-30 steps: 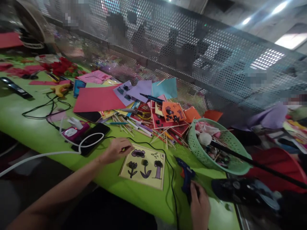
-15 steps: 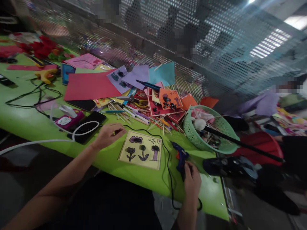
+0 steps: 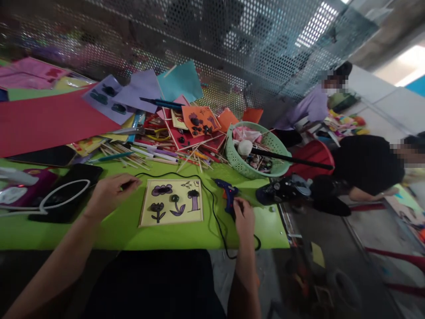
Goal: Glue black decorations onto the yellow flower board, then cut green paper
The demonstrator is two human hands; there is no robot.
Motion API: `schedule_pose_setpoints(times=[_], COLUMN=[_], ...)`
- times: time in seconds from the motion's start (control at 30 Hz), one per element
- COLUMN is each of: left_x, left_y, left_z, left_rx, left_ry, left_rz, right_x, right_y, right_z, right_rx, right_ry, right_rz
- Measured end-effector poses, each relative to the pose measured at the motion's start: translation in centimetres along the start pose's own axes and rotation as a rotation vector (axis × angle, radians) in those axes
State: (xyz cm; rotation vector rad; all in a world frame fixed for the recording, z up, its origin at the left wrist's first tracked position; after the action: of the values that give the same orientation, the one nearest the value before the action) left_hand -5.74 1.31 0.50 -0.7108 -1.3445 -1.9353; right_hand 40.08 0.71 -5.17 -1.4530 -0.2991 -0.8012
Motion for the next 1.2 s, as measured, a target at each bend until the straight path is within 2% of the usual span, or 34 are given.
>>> schedule_pose_setpoints(times=[0.2, 0.43, 0.77, 0.97, 1.2], left_x=[-0.6, -0.9, -0.8, -0.5, -1.6], left_y=[-0.6, -1.6, -0.3, -0.8, -1.2], left_z=[0.2, 0.2, 0.6, 0.3, 0.1], left_rx=[0.049, 0.044, -0.061, 0.012, 0.053], left_ry=[-0.055, -0.035, -0.082, -0.010, -0.096], left_rz=[0.042, 0.034, -0.006, 0.057, 0.044], right_x=[0.0, -0.1, 0.0, 0.2, 0.4], right_y=[-0.6, -0.9, -1.1, -0.5, -0.6], right_z=[-0.2, -0.3, 0.0, 0.0, 0.1], right_rx=[0.009, 0.007, 0.011, 0.026, 0.031], right_ry=[0.009, 0.026, 0.026, 0.029, 0.045], right_rz=[-0.004, -0.012, -0.009, -0.041, -0.055])
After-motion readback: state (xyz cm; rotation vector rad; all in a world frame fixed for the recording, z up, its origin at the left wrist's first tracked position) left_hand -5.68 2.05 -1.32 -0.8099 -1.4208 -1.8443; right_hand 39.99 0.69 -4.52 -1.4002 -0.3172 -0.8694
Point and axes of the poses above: each hand's wrist, its own z-axis towards the middle knuckle, its own x-axis out of the back of the hand, y = z × x, the point moved 4 cm from there along z, towards the middle knuckle, and after that the axes turned 1 degree about z, right-handed, at the moved point
